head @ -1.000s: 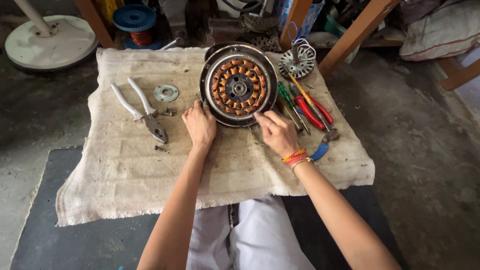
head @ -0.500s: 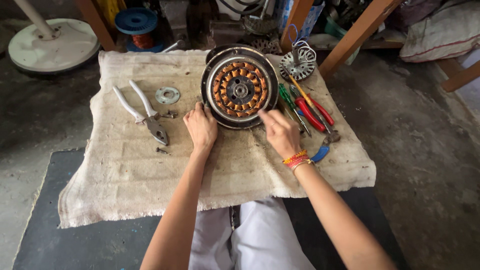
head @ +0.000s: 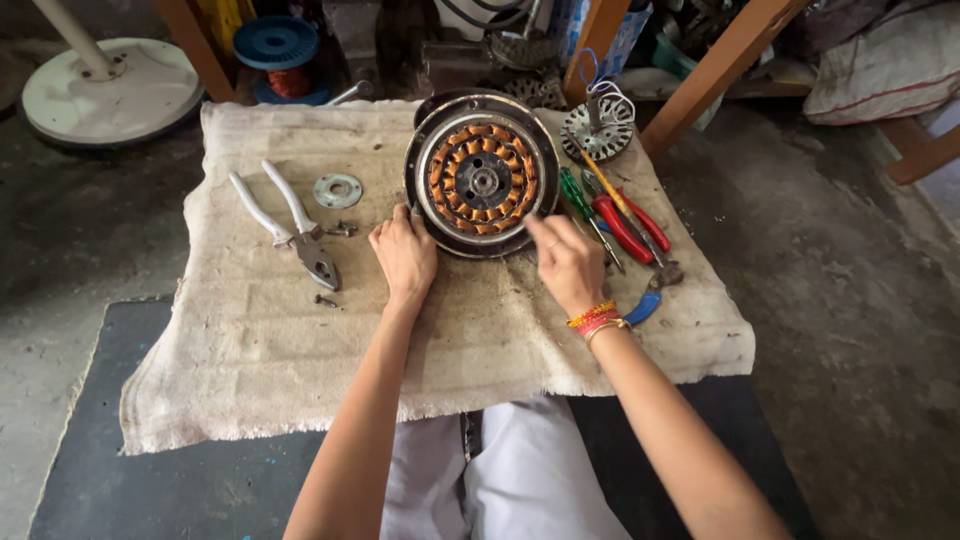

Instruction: The person works on a ceiling fan motor stator at a workbench, pressing the copper windings into place around the housing by hand and repositioning the rotor hub in the center. They pick up small screws from the cloth, use a brush on the assembly, and continue seating the windings and aligning the housing.

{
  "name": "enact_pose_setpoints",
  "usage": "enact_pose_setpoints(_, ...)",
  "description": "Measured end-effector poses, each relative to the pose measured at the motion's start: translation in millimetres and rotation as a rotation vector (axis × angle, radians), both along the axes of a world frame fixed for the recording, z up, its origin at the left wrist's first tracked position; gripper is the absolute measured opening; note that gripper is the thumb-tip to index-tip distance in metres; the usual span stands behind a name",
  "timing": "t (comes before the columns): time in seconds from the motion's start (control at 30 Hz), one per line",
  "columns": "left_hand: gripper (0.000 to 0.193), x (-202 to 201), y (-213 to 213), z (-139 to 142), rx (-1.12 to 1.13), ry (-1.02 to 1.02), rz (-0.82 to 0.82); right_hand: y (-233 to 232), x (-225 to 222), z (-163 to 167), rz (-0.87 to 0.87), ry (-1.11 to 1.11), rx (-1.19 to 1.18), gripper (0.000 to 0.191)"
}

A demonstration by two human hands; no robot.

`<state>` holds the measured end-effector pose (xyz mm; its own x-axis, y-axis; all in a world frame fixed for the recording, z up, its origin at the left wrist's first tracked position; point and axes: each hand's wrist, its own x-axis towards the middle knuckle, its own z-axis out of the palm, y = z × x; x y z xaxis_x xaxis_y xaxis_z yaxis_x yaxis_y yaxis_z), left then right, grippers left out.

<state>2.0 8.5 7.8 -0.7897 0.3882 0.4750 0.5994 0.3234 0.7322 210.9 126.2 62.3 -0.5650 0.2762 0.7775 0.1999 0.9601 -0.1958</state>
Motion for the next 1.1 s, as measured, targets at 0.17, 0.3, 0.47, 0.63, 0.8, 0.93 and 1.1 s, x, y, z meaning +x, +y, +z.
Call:
enact_pose_setpoints(0.17,0.022,1.0,-2.2,0.9,0.009,0.007,0.006,-2.8,0.7,-1.5,0.035,-0.021,0.065,0.032)
enact_pose_setpoints(0.3,0.024,2.6,-2.2,5.4,0.019,0.018,0.012,-6.4,2.2,1.2,-0.049,0.095,0.003,0.030)
enact_pose_setpoints(0.47,0.020,4.5,-3.6,12.2,0.069,-0.002,-0.003,-6.9,0.0,2.4,-0.030,0.034,0.033,0.035)
enact_pose_setpoints(0.63,0.017,5.0,-11.3,14.0,0.066,-0.058,-0.045,-11.4,-7.1,-0.9,-0.105,0.080,-0.234,0.037)
enact_pose_setpoints(0.8,0.019,8.2,-14.9,16.4,0.084,-0.056,-0.034,-19.0,-9.8,-2.3,-0.079,0.022,-0.052,0.039)
enact_pose_setpoints(0.93,0.017,9.0,-17.8,17.5,0.074,-0.072,-0.056,-23.7,-11.3,-1.1,-0.169,0.085,-0.214,0.034)
enact_pose_setpoints(1.1,0.015,12.9,-19.4,14.5,0.067,-0.056,-0.070,-31.8,-15.3,-4.9,-0.233,0.055,-0.185,0.033)
